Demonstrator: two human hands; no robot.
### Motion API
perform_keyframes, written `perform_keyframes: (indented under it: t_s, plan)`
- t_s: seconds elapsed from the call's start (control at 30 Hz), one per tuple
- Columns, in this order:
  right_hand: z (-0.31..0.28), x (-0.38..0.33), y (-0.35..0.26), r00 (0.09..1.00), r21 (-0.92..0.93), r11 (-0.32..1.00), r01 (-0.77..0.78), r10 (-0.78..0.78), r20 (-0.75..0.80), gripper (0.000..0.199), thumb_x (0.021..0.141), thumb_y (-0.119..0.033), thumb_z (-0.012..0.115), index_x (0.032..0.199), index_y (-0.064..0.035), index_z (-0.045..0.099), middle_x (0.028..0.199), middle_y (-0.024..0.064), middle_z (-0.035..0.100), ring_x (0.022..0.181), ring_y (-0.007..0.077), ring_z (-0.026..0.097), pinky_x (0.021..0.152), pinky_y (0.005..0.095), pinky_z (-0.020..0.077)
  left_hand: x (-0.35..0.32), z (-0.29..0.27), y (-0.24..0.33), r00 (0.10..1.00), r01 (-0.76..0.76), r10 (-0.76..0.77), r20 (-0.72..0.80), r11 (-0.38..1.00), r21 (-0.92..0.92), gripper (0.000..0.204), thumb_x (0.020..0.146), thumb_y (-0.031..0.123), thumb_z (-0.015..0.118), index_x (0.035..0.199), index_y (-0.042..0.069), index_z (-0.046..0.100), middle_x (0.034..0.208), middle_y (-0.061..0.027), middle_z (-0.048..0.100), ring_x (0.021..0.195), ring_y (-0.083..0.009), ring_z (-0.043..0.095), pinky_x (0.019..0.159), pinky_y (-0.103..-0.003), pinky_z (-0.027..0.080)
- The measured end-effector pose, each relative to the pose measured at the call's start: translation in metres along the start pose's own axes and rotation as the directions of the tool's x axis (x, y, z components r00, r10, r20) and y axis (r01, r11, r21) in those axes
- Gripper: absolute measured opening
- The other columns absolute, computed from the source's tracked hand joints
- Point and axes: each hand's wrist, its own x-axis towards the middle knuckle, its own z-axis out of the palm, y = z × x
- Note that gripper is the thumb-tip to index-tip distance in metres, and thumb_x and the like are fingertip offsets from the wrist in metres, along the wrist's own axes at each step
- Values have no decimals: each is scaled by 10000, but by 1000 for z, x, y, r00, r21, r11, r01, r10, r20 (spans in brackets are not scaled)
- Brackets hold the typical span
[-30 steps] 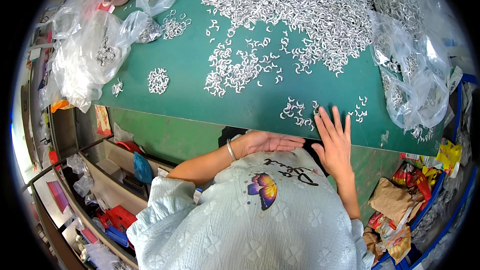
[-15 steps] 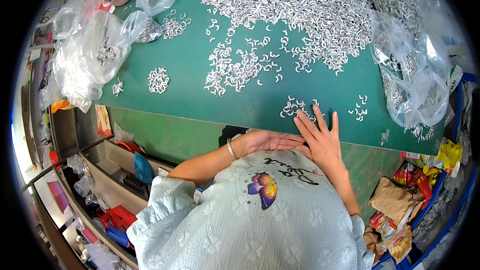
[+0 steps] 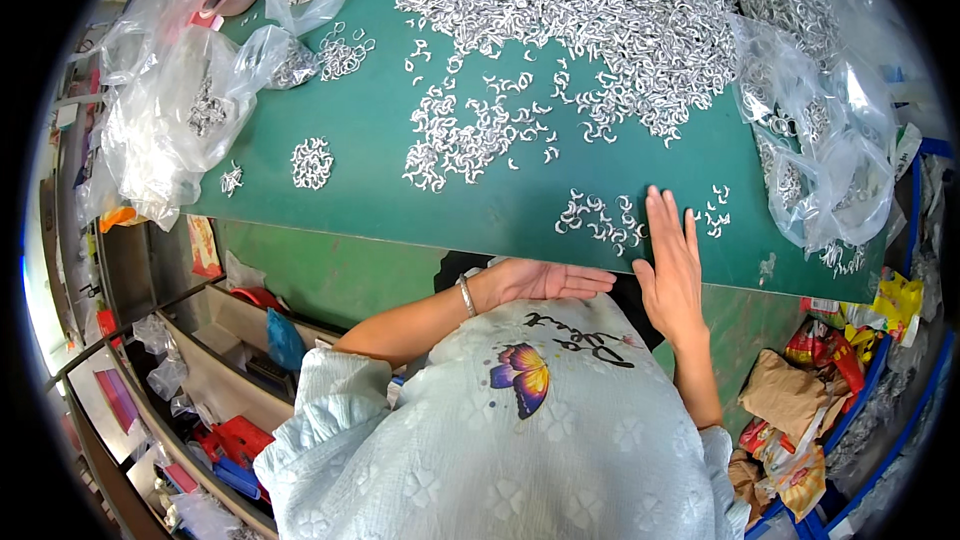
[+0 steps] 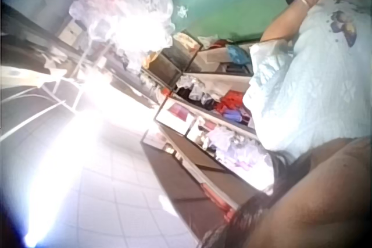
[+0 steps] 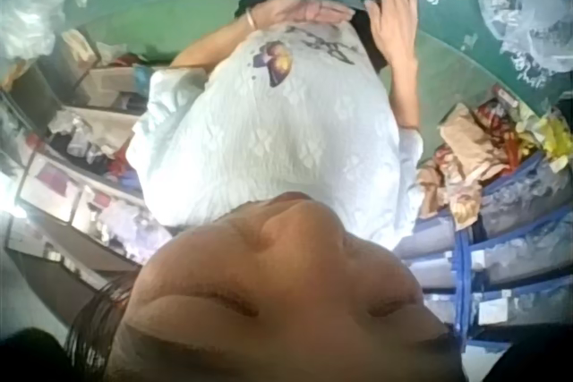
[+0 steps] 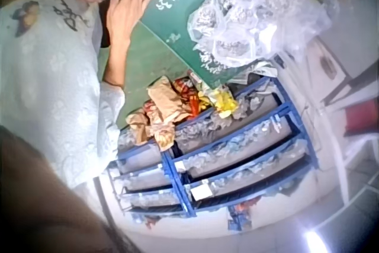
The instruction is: The person sorts small white metal parts by hand on a green workbench, moving them between a central pile and smaller groups while also picking through bags of similar components.
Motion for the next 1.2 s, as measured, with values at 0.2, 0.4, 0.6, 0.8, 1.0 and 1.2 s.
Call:
perform_keyframes:
  t_s: [0.2, 0.4, 0.6, 0.8, 1.0, 1.2]
  plan:
    - [12, 1, -6, 1000, -120, 993, 22, -21, 7, 762, 785, -140, 668, 1461, -16, 337, 1525, 158, 336, 1433, 323, 276, 1165, 500, 182, 5, -4, -2, 996, -45, 41, 78, 998, 40, 691, 995, 505, 395, 1454, -6, 322, 1415, -307, 411, 1328, -374, 432, 1119, -447, 358]
    - [21, 37, -17, 985, -61, 986, 155, -150, 86, 712, 814, -225, 676, 1447, -79, 387, 1516, 88, 363, 1420, 302, 298, 1163, 490, 219, 8, -10, -4, 995, -10, 17, 101, 998, -67, 747, 974, 573, 373, 1447, -4, 328, 1434, -281, 401, 1340, -372, 416, 1145, -460, 313]
    - [26, 49, -22, 921, -96, 936, 339, -309, 236, 599, 821, -244, 660, 1377, -102, 490, 1492, 52, 404, 1401, 292, 332, 1154, 474, 258, 5, -14, -7, 987, -59, 76, 142, 991, -121, 790, 953, 617, 374, 1441, -2, 337, 1467, -252, 372, 1334, -346, 428, 1146, -470, 306]
    - [33, 21, -25, 837, 52, 892, 448, -439, 326, 546, 817, -196, 650, 1335, -79, 526, 1466, 76, 438, 1381, 321, 366, 1126, 489, 299, 6, -28, -20, 905, 1, 241, 349, 822, -570, 590, 973, 503, 460, 1375, 72, 439, 1399, -183, 479, 1257, -311, 509, 1061, -476, 414]
    - [38, 2, -24, 761, 256, 815, 519, -577, 294, 489, 787, -152, 713, 1238, -20, 579, 1293, 115, 584, 1281, 324, 492, 1059, 479, 392, 11, -26, -19, 997, -27, 50, 61, 942, -334, 523, 986, 457, 459, 1246, 11, 539, 1245, -190, 600, 1113, -271, 613, 951, -408, 520]
    - [44, 6, -21, 825, 347, 762, 547, -560, -72, 253, 778, -36, 678, 1021, 33, 668, 973, 159, 682, 950, 325, 660, 842, 456, 513, -26, -15, -14, 842, -39, 142, -520, 978, 205, 293, 987, 287, 506, 890, 36, 621, 736, -99, 630, 567, -152, 607, 445, -229, 477]
